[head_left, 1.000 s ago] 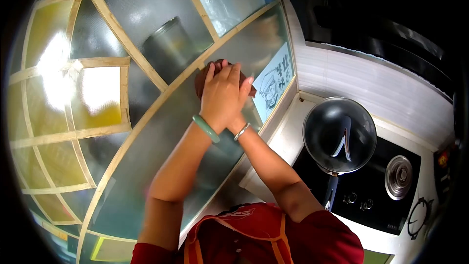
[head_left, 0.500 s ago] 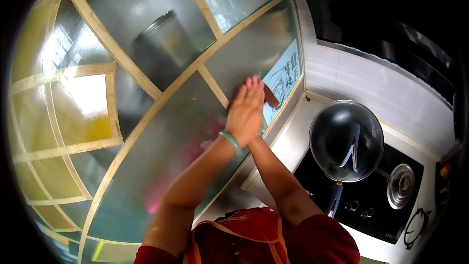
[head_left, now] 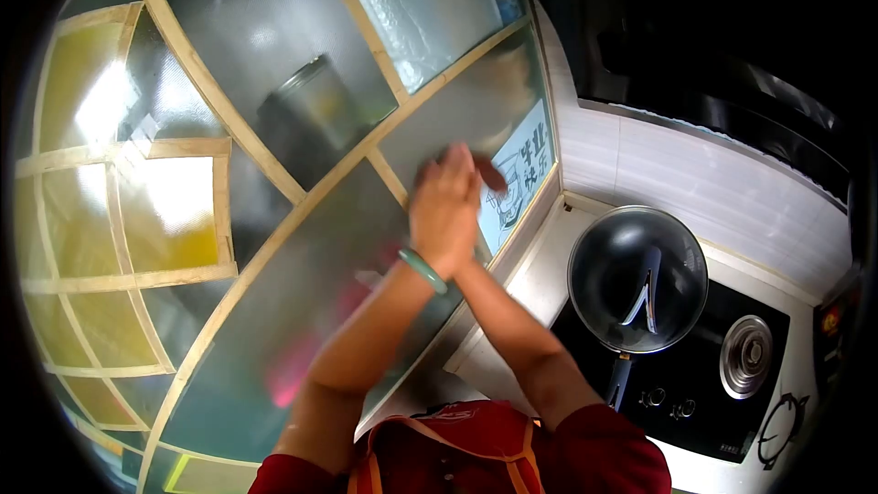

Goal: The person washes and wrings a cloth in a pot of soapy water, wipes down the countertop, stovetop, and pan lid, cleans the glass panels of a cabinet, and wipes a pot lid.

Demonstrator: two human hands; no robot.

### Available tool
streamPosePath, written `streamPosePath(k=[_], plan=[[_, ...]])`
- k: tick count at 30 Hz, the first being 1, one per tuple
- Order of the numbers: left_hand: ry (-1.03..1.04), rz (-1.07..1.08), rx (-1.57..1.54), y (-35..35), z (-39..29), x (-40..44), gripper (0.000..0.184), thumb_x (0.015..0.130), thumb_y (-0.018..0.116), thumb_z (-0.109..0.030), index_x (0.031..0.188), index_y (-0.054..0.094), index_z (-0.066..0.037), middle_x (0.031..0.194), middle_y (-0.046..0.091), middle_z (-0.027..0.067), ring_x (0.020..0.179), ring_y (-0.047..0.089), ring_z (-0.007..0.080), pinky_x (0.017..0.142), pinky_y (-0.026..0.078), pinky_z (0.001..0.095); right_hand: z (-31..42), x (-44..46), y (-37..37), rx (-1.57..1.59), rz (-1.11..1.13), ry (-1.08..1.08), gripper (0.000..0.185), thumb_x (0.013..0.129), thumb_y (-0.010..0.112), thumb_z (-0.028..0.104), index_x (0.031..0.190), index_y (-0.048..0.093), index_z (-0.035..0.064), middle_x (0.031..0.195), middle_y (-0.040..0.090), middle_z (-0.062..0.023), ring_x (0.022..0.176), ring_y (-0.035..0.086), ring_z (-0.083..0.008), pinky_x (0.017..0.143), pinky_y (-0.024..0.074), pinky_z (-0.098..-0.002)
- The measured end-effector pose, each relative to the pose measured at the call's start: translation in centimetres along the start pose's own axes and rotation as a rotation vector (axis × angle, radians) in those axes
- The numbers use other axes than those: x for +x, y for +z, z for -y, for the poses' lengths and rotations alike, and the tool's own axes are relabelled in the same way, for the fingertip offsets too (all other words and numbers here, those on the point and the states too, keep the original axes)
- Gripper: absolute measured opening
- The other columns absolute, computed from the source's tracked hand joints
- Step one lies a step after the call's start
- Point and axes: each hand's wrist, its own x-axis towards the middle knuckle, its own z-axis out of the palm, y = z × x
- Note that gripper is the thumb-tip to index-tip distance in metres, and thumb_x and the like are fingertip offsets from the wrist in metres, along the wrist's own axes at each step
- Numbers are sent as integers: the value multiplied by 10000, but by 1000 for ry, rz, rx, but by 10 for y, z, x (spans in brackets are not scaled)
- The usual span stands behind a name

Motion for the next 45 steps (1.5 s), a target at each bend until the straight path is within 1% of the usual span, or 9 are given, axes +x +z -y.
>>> streamPosePath(k=[3,9,20,32,35,38,41,43,45], plan=[[8,-421,60,-44,38,69,348,733,509,-64,1062,543,47,1112,535,203,993,520,345,831,410,399,32,85,17,-129,-47,-190,427,824,456,140,1229,410,13,1310,376,-112,1233,332,-260,1009,258,-361],[-18,-298,-28,-9,32,72,362,803,448,-59,1147,500,41,1225,479,197,1109,475,341,909,393,383,-28,76,33,-321,12,-124,440,835,442,157,1246,387,10,1322,362,-112,1244,316,-259,1020,241,-363],[118,521,-251,135,-58,-114,333,864,418,-133,1122,527,45,1295,414,170,1210,380,297,952,348,381,-121,-108,-1,-235,154,384,464,855,413,191,1275,343,5,1343,336,-112,1262,287,-257,1040,207,-365],[-123,-431,-29,51,18,112,298,802,454,-74,1066,555,19,1268,456,137,1182,398,313,948,311,402,-41,115,23,-768,25,-214,485,879,375,223,1306,300,5,1369,306,-107,1282,256,-251,1056,180,-366],[-54,292,-120,62,-2,91,368,852,405,-107,1194,495,-5,1293,438,108,1220,369,251,957,335,341,-91,57,19,-688,45,-70,467,889,348,217,1310,307,21,1381,296,-93,1288,246,-237,1045,198,-363],[45,32,-142,155,-33,34,342,813,453,-91,1125,550,9,1273,462,109,1210,388,254,923,353,373,-146,-22,16,-616,95,163,452,898,321,211,1315,313,37,1393,286,-78,1294,237,-224,1034,216,-360],[37,314,-262,198,-58,-34,416,840,388,-140,1225,465,-2,1342,389,93,1263,323,218,972,298,367,-190,-101,19,-81,-70,452,440,908,293,205,1320,320,53,1405,276,-64,1300,228,-211,1023,234,-356],[76,344,-260,195,-67,-72,388,816,428,-142,1173,516,-19,1340,389,79,1250,331,223,976,294,363,-217,-158,28,1447,-647,621,434,914,275,201,1323,324,63,1413,269,-55,1303,222,-202,1016,246,-354],[67,413,-281,209,-69,-103,332,764,492,-145,1065,599,-55,1310,414,67,1217,363,234,967,307,366,-234,-188,34,2025,-845,555,430,920,257,196,1326,328,74,1421,262,-45,1307,216,-193,1009,258,-352]])
